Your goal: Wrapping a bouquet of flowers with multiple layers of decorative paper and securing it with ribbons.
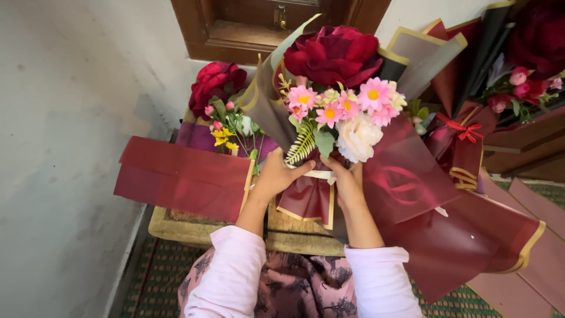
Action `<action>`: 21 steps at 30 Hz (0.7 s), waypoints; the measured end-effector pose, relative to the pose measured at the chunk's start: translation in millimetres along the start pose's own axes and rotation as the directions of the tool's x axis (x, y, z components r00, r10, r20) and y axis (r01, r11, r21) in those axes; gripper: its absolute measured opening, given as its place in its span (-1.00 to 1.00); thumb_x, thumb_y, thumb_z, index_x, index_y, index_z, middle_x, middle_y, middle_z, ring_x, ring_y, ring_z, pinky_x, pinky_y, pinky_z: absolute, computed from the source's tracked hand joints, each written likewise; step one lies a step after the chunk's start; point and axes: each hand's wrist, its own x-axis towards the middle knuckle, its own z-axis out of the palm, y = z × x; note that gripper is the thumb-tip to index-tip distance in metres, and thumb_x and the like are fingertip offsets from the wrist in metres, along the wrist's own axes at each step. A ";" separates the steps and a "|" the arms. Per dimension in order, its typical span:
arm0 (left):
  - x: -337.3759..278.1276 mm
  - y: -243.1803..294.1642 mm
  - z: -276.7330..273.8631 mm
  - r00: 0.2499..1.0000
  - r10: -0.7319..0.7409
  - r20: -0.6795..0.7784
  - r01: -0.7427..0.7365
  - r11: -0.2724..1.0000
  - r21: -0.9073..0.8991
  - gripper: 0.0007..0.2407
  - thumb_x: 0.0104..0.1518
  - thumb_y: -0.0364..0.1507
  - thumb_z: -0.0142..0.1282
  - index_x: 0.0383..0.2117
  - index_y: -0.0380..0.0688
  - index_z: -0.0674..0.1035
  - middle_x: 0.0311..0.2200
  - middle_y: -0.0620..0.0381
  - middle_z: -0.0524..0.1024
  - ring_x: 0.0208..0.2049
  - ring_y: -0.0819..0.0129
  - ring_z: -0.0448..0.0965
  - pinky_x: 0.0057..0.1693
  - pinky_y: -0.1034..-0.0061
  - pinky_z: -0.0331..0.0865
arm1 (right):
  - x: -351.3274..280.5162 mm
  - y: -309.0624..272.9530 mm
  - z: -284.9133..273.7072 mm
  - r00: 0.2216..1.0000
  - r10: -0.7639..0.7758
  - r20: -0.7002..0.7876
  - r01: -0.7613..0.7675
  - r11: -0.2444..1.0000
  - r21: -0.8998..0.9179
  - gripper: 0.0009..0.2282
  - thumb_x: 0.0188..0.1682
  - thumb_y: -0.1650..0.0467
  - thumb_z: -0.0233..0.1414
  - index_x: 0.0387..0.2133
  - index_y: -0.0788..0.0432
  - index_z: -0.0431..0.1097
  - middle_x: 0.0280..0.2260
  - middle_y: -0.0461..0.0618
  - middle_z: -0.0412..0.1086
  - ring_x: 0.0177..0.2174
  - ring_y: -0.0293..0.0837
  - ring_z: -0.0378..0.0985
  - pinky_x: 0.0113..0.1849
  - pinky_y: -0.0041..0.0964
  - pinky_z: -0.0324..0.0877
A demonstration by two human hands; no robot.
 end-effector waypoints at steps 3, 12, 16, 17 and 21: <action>-1.7 -6.1 0.4 1.000 0.027 -0.015 -0.027 0.999 -0.025 -0.54 -0.17 -0.42 0.47 -0.07 -0.22 0.62 -0.26 -0.17 0.66 -0.14 0.12 0.65 -0.04 0.22 0.50 | 8.4 17.7 -9.2 0.999 -0.023 0.040 0.027 0.997 -0.077 -0.54 -0.17 0.48 0.30 0.02 0.30 0.36 -0.27 -0.08 0.35 -0.28 -0.19 0.42 -0.18 -0.38 0.39; -1.2 -12.7 2.3 0.999 0.028 0.023 -0.027 0.999 -0.045 -0.54 -0.20 -0.43 0.50 -0.09 -0.19 0.63 -0.22 -0.15 0.67 -0.10 0.01 0.65 0.00 0.18 0.51 | 25.7 49.0 -24.9 0.994 -0.040 -0.103 0.034 0.997 -0.067 -0.50 -0.15 0.41 0.26 0.10 0.25 0.33 -0.09 0.05 0.41 -0.12 -0.12 0.43 -0.09 -0.16 0.31; 0.3 -7.2 3.4 1.000 -0.001 -0.016 0.001 0.999 -0.044 -0.47 -0.20 -0.39 0.50 -0.01 -0.21 0.59 -0.15 -0.15 0.65 -0.05 0.02 0.63 0.07 0.16 0.49 | 14.6 28.4 -12.1 0.997 -0.052 -0.059 0.045 0.992 -0.114 -0.43 -0.15 0.38 0.27 0.15 0.34 0.27 -0.04 0.17 0.37 -0.04 -0.04 0.40 -0.01 -0.10 0.30; 1.0 -8.1 3.1 1.000 -0.018 -0.025 0.017 0.999 -0.033 -0.46 -0.20 -0.36 0.50 -0.01 -0.20 0.58 -0.14 -0.14 0.65 -0.04 0.00 0.62 0.07 0.16 0.49 | 18.0 31.0 -15.9 0.999 -0.032 -0.010 0.031 0.994 -0.100 -0.42 -0.12 0.36 0.27 0.17 0.32 0.26 -0.05 0.08 0.34 -0.07 -0.09 0.37 -0.06 -0.20 0.29; -2.9 45.4 -8.2 0.999 -0.045 -0.029 0.045 0.999 -0.005 -0.49 -0.17 -0.31 0.48 -0.04 -0.20 0.60 -0.14 -0.16 0.65 -0.04 -0.06 0.63 0.08 0.09 0.47 | 11.0 10.1 -13.3 0.997 0.014 0.079 -0.019 0.998 0.066 -0.52 -0.02 0.30 0.16 0.15 0.25 0.30 -0.06 -0.01 0.34 -0.05 -0.13 0.37 0.00 -0.20 0.29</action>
